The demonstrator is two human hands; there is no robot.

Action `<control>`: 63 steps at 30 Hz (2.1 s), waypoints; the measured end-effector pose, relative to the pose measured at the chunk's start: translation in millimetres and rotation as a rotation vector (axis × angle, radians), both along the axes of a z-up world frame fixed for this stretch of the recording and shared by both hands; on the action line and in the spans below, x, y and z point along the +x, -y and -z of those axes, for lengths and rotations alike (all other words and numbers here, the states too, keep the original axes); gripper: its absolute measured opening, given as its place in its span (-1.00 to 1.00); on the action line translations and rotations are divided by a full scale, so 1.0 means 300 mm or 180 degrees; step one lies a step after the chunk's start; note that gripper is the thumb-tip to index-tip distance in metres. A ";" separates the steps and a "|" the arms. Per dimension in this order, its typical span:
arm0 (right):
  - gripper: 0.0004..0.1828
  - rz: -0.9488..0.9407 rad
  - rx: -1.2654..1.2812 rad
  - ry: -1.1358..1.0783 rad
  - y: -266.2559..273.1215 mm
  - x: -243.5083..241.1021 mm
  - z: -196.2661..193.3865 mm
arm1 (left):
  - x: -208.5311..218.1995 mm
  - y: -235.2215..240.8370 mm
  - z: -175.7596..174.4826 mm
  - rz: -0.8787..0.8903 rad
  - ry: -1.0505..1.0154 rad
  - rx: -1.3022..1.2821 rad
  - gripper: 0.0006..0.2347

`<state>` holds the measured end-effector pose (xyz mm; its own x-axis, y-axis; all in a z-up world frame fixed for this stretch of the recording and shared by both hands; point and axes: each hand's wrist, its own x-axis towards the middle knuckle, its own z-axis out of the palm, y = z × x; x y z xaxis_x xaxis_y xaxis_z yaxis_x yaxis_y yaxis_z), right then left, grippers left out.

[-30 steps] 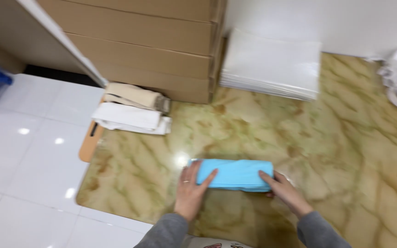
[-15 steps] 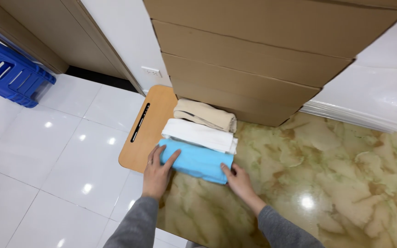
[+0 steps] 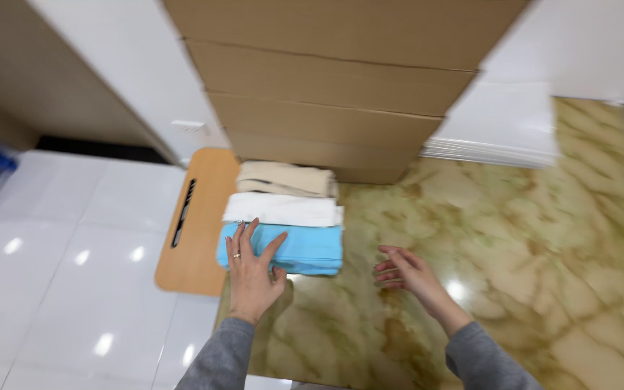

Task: The person folds several t-shirts on a marble-patterned table. They retrieve shirts from a nearby clothing rack, lay them flat, fold the sleeves and sides, and roll them into compact bundles before stacking them.

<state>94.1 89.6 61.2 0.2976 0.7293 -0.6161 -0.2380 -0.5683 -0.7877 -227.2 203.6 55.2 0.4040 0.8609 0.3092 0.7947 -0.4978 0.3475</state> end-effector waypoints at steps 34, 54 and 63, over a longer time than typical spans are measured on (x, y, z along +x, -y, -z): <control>-0.68 0.4383 0.1303 0.0798 2.443 0.931 -0.494 | 2.119 1.875 -0.260 0.4023 0.1425 -0.3960 -0.59; -0.56 0.5591 0.0254 0.2774 2.910 1.521 -1.077 | 2.923 2.871 -0.967 0.6251 0.0661 -0.4615 -0.57; -0.41 0.3486 -0.2591 0.3666 3.384 2.122 -1.167 | 3.101 3.320 -0.940 0.6078 -0.0008 -0.4192 -0.19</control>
<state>730.7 -925.5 411.3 0.8880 -0.4296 0.1639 -0.3233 -0.8368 -0.4419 703.2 -792.4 337.3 0.7053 -0.7019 0.0995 -0.1368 0.0029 0.9906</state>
